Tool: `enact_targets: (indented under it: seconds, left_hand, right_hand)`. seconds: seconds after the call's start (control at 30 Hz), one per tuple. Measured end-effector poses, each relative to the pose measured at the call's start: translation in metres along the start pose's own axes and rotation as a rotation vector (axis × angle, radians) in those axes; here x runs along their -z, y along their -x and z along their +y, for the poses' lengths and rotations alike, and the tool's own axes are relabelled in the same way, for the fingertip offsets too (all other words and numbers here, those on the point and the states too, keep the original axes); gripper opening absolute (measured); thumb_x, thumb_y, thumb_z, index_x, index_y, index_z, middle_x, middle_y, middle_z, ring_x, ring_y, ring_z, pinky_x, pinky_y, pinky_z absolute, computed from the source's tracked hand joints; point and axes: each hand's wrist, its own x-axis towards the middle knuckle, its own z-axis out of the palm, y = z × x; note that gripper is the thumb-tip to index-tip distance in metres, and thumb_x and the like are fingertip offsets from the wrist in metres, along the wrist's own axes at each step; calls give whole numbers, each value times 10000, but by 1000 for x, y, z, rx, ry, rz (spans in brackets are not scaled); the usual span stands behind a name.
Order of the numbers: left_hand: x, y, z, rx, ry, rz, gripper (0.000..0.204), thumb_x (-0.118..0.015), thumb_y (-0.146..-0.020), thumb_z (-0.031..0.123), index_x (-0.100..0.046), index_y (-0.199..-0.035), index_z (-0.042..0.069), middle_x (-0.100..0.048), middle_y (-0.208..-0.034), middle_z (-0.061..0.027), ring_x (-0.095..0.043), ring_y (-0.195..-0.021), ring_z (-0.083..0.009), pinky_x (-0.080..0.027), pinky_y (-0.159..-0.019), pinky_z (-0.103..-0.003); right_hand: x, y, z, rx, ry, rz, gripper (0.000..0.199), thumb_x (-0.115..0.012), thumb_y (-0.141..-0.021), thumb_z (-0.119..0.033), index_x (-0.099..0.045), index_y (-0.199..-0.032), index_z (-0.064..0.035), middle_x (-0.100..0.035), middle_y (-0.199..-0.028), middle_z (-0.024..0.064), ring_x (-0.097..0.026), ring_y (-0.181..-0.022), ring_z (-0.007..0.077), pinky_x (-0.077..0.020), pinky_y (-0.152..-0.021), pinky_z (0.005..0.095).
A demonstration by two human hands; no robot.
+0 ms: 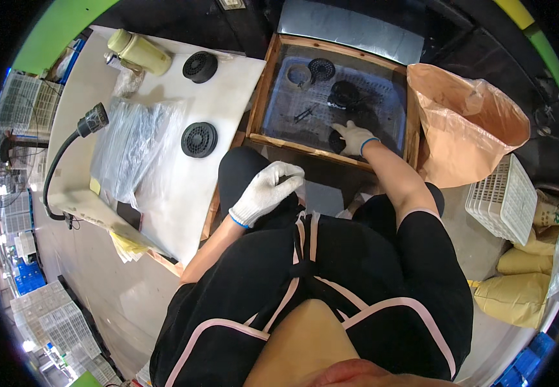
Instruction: Inspecting, cleaning, and sorting black circular plastic parts at an industrial workstation.
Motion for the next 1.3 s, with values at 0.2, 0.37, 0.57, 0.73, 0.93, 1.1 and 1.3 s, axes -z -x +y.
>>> enact_targets:
  seconds: [0.2, 0.37, 0.57, 0.73, 0.93, 1.1, 1.3]
  left_hand:
    - [-3, 3, 4, 31, 69, -14, 250, -662, -960, 192, -676, -1109, -9, -659, -1110, -125, -616, -1073, -209, -476, -955, -333]
    - [-3, 4, 7, 56, 62, -32, 265, -661, -963, 190, -671, -1124, -19, -653, -1118, -115, -610, -1077, -199, -473, -959, -329]
    - [11, -15, -7, -36, 182, 111, 479, -681, -945, 152, -511, -1351, -37, -629, -1209, -95, -586, -1110, -151, -480, -963, -296]
    - [9, -72, 29, -247, 145, 363, 335, -674, -944, 173, -613, -1189, -48, -652, -1036, -73, -593, -937, -111, -495, -856, -271]
    - [6, -60, 97, -70, 559, 356, 309, -534, -1041, 316, -642, -901, 63, -623, -772, 21, -567, -720, -61, -467, -666, -227]
    - [9, -49, 83, -4, 978, 414, 326, -550, -1032, 363, -626, -907, 72, -652, -814, -14, -617, -738, -92, -531, -669, -259]
    - [29, -23, 76, -230, 597, 456, 104, -629, -956, 95, -660, -1031, 29, -682, -1010, -38, -627, -875, -110, -511, -794, -259]
  right_hand:
    - [2, -3, -3, -51, 111, -30, 1053, -831, -795, -378, -162, -1599, -258, -201, -1609, 218, -448, -1365, 409, -445, -1107, 472]
    - [-3, -12, 11, 17, 63, 90, 671, -830, -749, -325, -564, -1316, -86, -564, -1300, 236, -582, -1190, 401, -495, -965, 480]
    - [58, 45, -23, 98, -584, 459, 310, -640, -928, -297, -605, -855, 2, -622, -767, 102, -608, -738, 267, -491, -724, 393]
    - [66, 121, -90, 348, -1023, 607, 383, -571, -982, -363, -612, -999, 18, -620, -783, 113, -582, -741, 194, -491, -721, 360]
    - [70, 193, -144, 545, -1662, 188, 362, -548, -1022, -382, -568, -1163, -49, -621, -842, -8, -607, -703, 77, -519, -612, 260]
    - [72, 169, -157, 734, -1921, 118, 261, -561, -1011, -332, -609, -1037, -77, -616, -784, 5, -640, -716, 169, -530, -677, 311]
    - [122, 194, -173, 446, -578, 623, 422, -571, -1003, -396, -621, -1005, 23, -676, -839, 196, -660, -769, 232, -509, -675, 373]
